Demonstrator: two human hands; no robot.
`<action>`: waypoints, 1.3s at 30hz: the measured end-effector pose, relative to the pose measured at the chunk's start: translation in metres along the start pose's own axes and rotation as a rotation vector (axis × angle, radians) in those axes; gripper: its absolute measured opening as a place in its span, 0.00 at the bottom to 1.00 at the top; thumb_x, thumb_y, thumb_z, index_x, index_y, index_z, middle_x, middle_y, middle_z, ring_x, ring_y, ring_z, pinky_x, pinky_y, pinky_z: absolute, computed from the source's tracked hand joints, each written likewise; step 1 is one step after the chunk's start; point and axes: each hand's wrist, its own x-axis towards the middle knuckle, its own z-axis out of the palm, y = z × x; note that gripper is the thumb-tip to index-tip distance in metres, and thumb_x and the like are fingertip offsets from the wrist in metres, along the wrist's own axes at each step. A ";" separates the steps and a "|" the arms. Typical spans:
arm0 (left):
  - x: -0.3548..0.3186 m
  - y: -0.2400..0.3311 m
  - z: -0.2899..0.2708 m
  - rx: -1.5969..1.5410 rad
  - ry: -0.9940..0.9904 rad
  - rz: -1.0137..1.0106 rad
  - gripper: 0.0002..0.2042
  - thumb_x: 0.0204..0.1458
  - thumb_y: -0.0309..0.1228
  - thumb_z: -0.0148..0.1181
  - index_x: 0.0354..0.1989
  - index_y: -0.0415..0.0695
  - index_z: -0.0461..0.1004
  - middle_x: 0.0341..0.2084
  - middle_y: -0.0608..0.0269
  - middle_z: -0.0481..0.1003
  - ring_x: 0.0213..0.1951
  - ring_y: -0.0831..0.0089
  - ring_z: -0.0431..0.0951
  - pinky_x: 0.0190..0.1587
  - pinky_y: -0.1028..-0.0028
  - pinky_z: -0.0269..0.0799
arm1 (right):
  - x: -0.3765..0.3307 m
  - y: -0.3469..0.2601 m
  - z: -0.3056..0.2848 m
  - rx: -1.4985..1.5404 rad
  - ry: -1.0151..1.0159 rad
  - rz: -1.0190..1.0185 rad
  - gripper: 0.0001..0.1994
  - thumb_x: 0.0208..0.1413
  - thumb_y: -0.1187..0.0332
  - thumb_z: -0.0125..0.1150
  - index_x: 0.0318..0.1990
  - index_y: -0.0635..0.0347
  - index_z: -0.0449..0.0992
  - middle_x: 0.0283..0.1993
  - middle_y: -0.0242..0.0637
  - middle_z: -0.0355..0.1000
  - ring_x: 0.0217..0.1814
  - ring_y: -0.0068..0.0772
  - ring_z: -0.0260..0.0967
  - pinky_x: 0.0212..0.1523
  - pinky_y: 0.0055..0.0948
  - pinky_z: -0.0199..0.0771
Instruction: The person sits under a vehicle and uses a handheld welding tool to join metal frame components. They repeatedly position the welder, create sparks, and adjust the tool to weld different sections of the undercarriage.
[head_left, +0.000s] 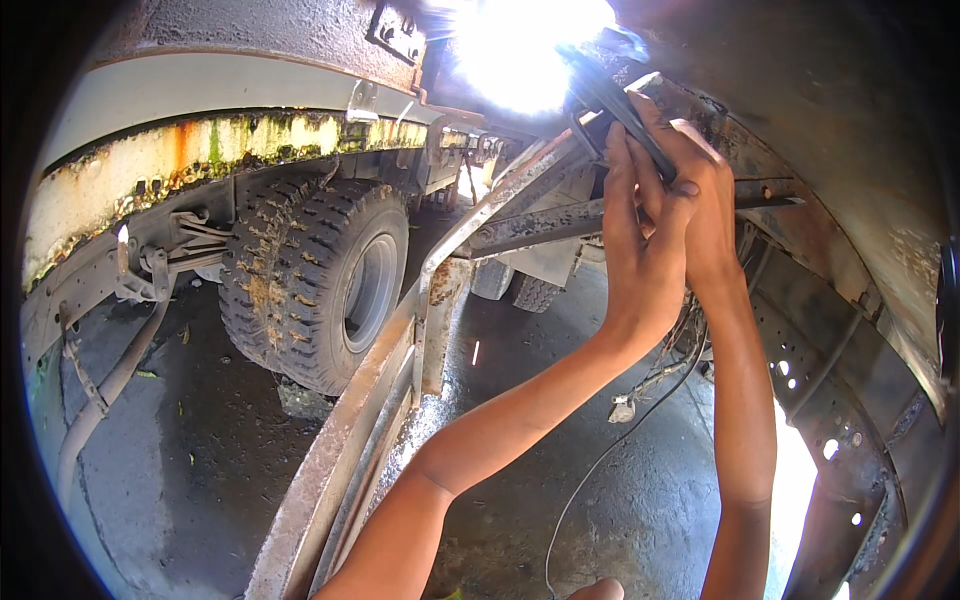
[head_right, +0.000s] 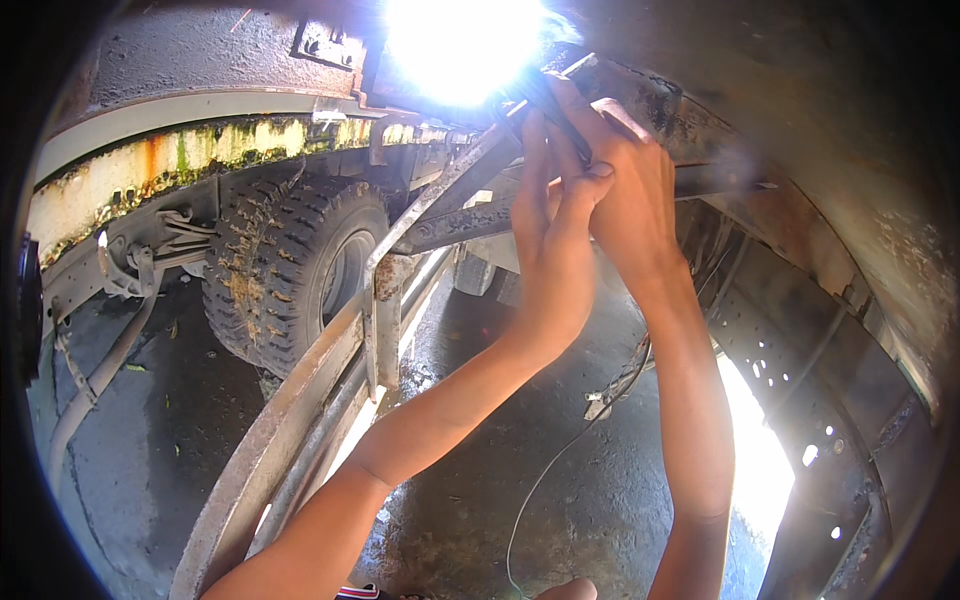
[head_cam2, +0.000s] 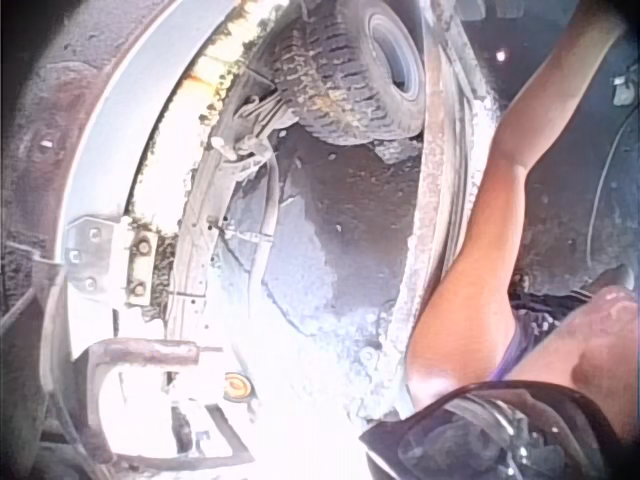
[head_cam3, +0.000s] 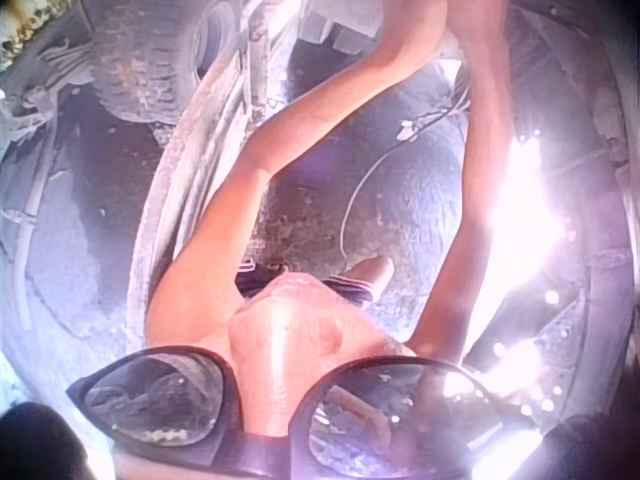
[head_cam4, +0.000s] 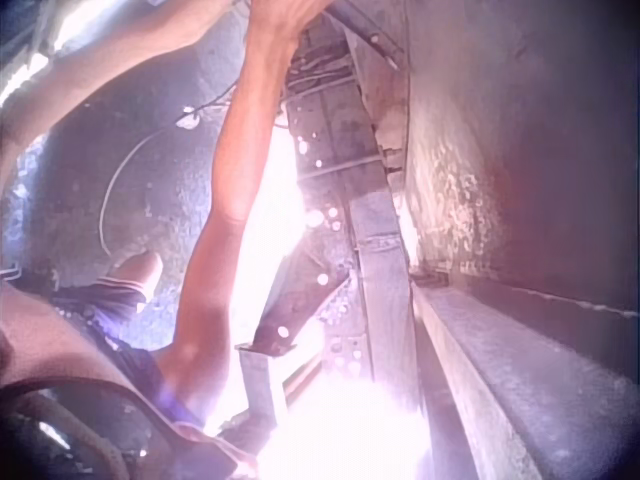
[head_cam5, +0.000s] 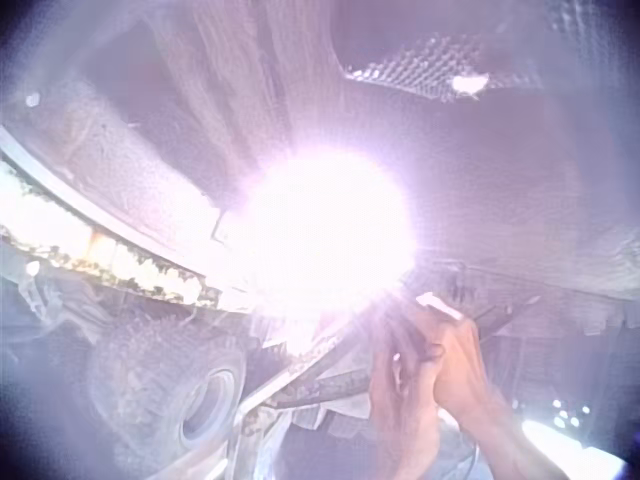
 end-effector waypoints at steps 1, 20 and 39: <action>-0.005 0.000 0.000 -0.039 0.002 0.037 0.44 0.63 0.41 0.56 0.78 0.33 0.38 0.72 0.41 0.50 0.71 0.57 0.55 0.70 0.61 0.55 | -0.002 -0.002 -0.002 0.012 -0.041 0.049 0.30 0.52 0.70 0.66 0.66 0.49 0.75 0.42 0.44 0.78 0.38 0.54 0.77 0.37 0.45 0.77; -0.032 0.002 0.006 0.137 0.044 0.061 0.42 0.65 0.41 0.55 0.80 0.41 0.37 0.69 0.42 0.55 0.71 0.50 0.57 0.69 0.54 0.57 | -0.027 -0.020 -0.004 0.164 0.113 0.040 0.22 0.58 0.74 0.61 0.61 0.56 0.74 0.49 0.56 0.79 0.43 0.57 0.82 0.40 0.43 0.81; -0.006 -0.006 0.005 0.051 0.076 0.028 0.42 0.64 0.40 0.54 0.79 0.39 0.38 0.72 0.42 0.51 0.74 0.52 0.52 0.72 0.58 0.52 | -0.008 0.005 0.011 0.183 0.109 -0.005 0.21 0.59 0.74 0.61 0.61 0.59 0.74 0.49 0.55 0.79 0.44 0.59 0.80 0.43 0.42 0.79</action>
